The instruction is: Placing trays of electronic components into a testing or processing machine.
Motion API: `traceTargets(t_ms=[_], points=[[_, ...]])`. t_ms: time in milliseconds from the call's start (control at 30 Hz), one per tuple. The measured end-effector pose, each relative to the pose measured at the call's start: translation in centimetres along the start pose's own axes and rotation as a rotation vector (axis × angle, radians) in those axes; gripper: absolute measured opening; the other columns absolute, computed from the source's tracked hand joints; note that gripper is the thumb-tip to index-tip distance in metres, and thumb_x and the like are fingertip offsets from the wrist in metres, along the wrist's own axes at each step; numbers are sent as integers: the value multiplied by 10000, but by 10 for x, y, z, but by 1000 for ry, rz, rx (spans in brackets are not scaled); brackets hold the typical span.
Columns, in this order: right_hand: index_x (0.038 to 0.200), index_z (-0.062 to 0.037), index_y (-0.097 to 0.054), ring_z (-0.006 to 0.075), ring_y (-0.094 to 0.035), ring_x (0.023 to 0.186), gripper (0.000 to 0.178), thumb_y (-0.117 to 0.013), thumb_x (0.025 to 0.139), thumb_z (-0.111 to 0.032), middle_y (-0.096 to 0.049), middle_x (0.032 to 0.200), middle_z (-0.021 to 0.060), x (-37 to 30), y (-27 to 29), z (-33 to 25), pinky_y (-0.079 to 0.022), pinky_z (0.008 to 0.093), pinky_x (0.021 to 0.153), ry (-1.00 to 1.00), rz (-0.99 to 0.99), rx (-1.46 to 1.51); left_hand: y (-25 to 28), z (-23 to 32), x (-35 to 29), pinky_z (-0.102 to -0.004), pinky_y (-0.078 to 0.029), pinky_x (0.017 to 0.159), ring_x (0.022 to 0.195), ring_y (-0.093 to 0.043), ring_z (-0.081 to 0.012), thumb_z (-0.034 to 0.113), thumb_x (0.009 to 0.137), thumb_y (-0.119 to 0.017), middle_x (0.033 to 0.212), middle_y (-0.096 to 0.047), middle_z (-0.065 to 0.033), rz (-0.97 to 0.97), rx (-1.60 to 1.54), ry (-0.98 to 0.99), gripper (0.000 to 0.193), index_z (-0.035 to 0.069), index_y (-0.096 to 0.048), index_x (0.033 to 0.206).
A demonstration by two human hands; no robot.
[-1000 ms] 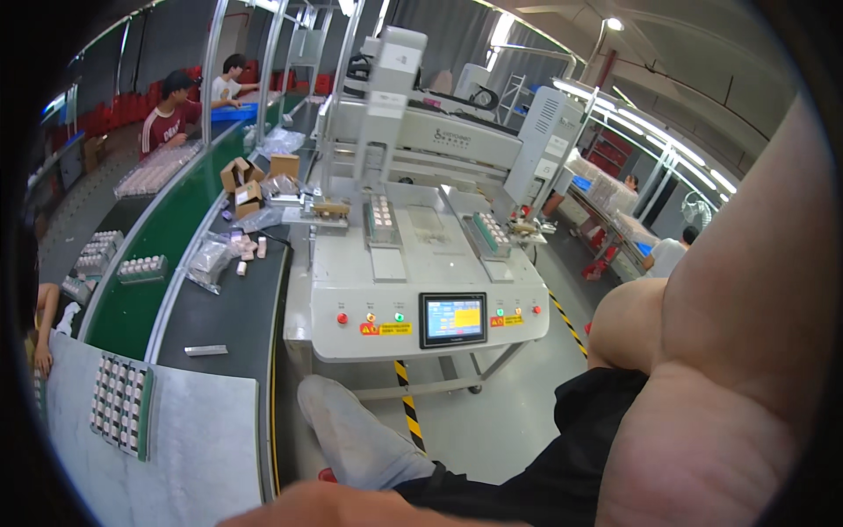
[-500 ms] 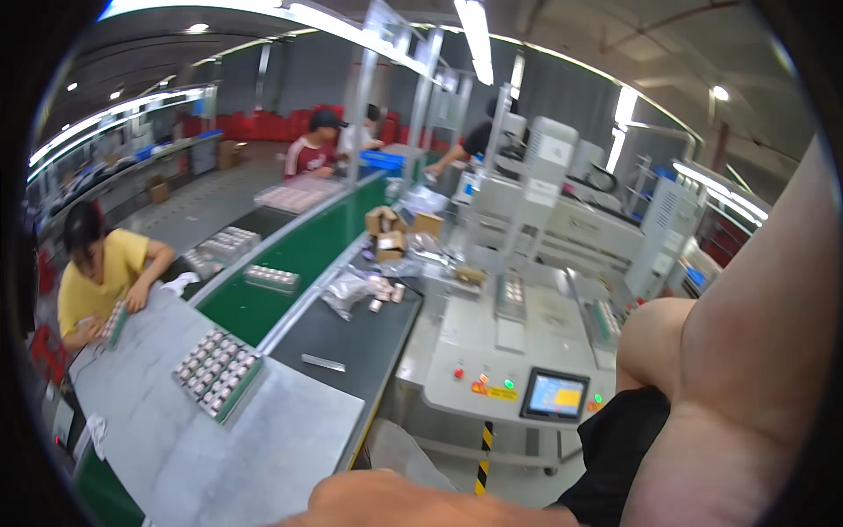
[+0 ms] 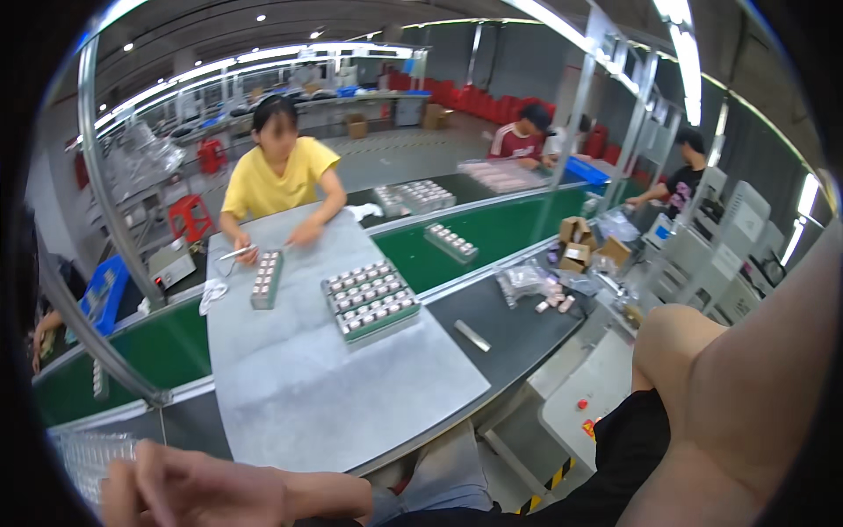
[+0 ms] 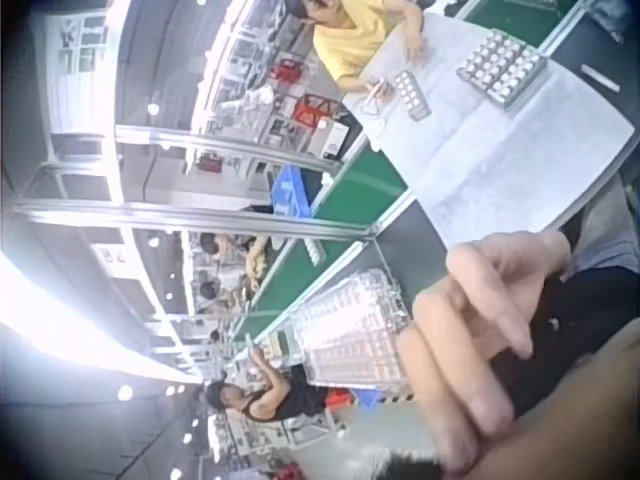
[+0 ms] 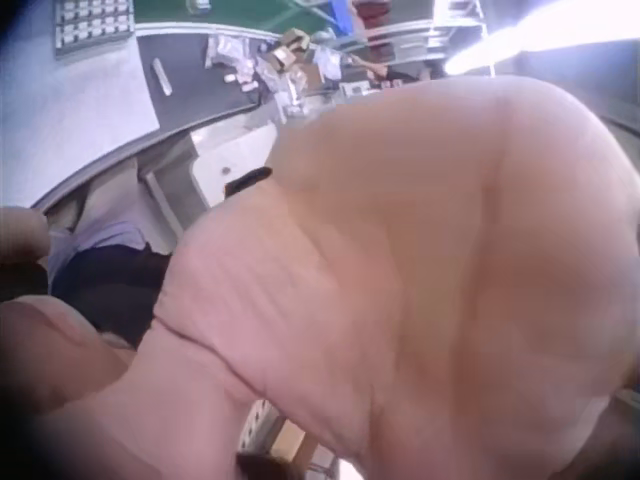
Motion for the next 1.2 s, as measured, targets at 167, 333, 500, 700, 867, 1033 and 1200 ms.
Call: traceTargets(t_ms=[167,333,500,700,867,1033,1200], points=[[1402,1,-504,306,-554,1249,698,-532,970,-546,-560,1357,174,48,-113,3,-450,423,1030,529,27,-70,120,24,-143,-370,-515,742,810,-647,-235,246,1036,-478,836,-698,-120,234,685,544,275,66,-661,938],[1306,-29,-551,271,-517,1230,540,-672,842,-279,-563,1316,145,56,-206,92,-390,380,1057,590,245,23,192,85,-295,-335,-505,796,836,-652,-175,139,1059,-478,868,-716,-125,428,1205,1272,236,6,-663,998],[1296,0,-536,274,-572,1134,452,-698,951,-244,-553,1223,159,-49,-326,329,-455,385,962,-309,-67,-45,196,83,-322,-297,-481,806,778,-674,-156,95,1013,-556,811,-734,-73,297,1423,1561,140,14,-670,1021],[1443,14,-424,346,-546,1185,648,-666,980,-370,-487,1363,226,-142,-411,424,-398,466,1043,-598,-66,-62,200,76,-327,-305,-487,755,789,-693,-158,77,973,-608,824,-752,-53,215,1427,1576,97,49,-669,1042],[1525,60,-297,386,-462,1316,982,-772,852,-474,-493,1390,247,-145,-440,388,-314,516,1096,-414,-313,-171,240,68,-317,-344,-542,743,840,-722,-216,133,961,-652,879,-751,-122,119,1400,1686,196,19,-633,1118],[1582,29,-197,389,-448,1346,1258,-873,698,-559,-449,1457,256,-145,-433,383,-304,551,1110,-420,-418,-233,347,38,-306,-422,-519,849,958,-653,-328,202,877,-752,1009,-682,-189,-114,1771,1367,372,-19,-610,1141],[1590,14,-184,387,-403,1382,1275,-919,679,-490,-399,1486,250,-143,-424,377,-284,552,1122,-388,-436,-258,415,19,-301,-476,-385,1076,1225,-474,-403,301,722,-896,1280,-555,-228,23,2327,1110,887,-35,-427,1395]])
Point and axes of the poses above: each hand's wrist, its own x-axis towards the middle knuckle, its own y-axis out of the back of the hand, z = x × y, the point moved 5 cm from there along x, towards the middle knuckle
